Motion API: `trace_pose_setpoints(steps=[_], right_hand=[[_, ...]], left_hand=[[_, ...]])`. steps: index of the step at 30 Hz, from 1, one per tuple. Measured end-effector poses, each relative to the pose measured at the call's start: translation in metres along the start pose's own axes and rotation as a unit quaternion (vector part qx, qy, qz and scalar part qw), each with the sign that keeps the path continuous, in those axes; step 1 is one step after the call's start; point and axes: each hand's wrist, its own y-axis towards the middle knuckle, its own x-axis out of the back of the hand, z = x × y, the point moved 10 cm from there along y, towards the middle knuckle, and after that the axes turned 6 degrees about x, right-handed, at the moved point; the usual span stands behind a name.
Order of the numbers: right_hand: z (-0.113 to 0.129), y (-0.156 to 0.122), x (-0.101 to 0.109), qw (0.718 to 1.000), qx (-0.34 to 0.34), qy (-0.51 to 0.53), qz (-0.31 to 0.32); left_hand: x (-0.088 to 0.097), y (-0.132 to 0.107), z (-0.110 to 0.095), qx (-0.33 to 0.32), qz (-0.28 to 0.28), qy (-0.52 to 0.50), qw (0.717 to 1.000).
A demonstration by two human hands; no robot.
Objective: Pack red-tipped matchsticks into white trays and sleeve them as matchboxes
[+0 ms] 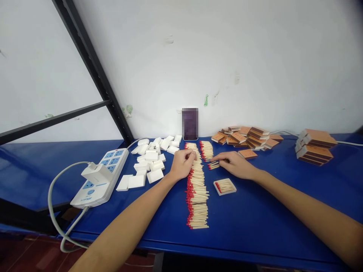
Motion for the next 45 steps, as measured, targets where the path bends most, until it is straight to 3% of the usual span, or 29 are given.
trace_pose_setpoints(steps=[14, 25, 45], right_hand=[[-0.0003, -0.0003, 0.0021, 1.000, -0.018, 0.000, -0.004], [0.0002, 0.0007, 0.0005, 0.999, -0.004, -0.043, -0.005], [0.0033, 0.0008, 0.0009, 0.999, 0.012, -0.027, -0.012]], left_hand=[[-0.0015, -0.0005, -0.0009, -0.004, 0.003, 0.011, 1.000], [-0.0017, -0.0008, -0.0005, -0.008, 0.003, 0.005, 1.000], [-0.0021, -0.0010, -0.0032, -0.012, 0.006, 0.003, 1.000]])
